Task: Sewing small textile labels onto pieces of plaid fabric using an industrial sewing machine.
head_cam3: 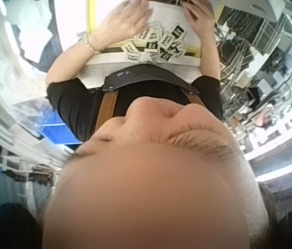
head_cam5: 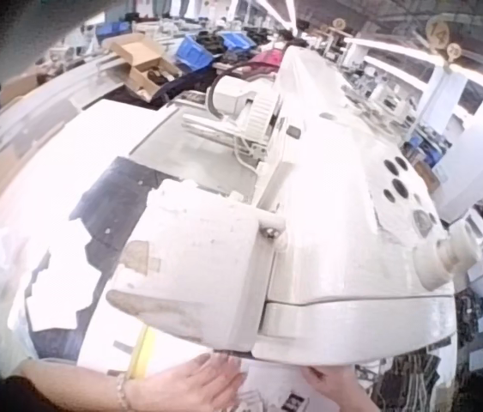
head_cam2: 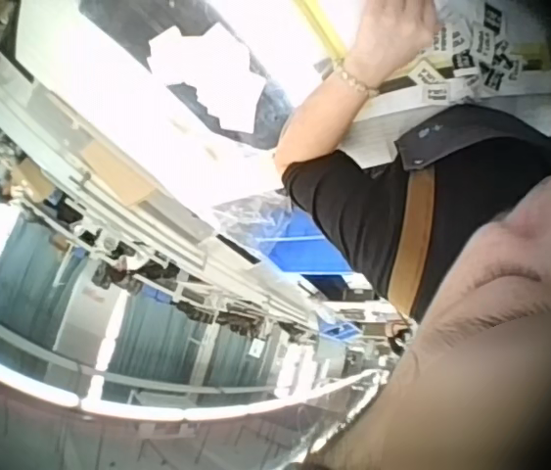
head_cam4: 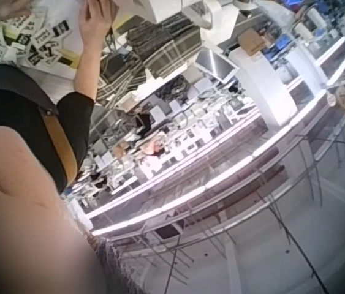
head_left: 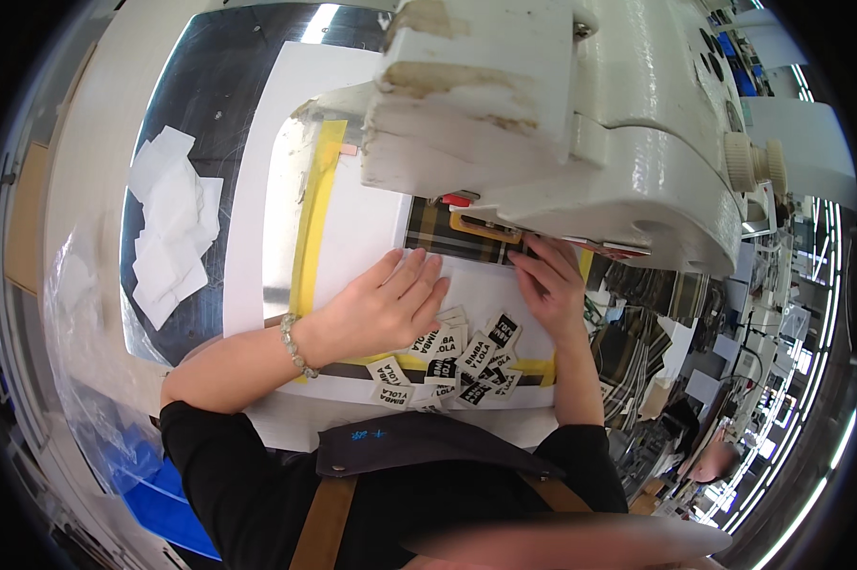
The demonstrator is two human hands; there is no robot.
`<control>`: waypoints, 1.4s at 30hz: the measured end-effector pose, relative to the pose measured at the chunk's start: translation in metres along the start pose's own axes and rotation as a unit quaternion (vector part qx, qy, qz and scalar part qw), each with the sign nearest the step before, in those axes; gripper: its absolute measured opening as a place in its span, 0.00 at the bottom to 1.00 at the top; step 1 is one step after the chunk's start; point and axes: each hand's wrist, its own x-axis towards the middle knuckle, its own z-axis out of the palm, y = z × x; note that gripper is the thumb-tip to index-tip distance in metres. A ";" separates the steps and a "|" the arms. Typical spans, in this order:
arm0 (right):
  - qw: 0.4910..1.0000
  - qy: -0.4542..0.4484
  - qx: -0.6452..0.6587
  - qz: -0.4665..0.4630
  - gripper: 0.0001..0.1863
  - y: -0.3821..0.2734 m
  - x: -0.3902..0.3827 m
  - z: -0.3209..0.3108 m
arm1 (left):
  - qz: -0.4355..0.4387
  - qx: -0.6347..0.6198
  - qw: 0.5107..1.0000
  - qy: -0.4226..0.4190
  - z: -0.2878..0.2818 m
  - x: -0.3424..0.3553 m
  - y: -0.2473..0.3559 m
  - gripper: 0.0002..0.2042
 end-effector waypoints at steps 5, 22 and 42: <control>0.999 -0.028 0.019 0.017 0.13 0.002 -0.006 -0.003 | 0.007 -0.006 1.000 -0.002 -0.003 0.003 -0.001 0.25; 1.000 -0.009 0.025 -0.004 0.12 0.009 -0.008 -0.005 | -0.033 -0.032 0.999 -0.024 -0.005 0.011 -0.010 0.23; 0.999 0.044 -0.018 -0.012 0.06 0.014 -0.008 -0.008 | -0.029 -0.010 0.999 -0.024 -0.009 0.017 -0.008 0.19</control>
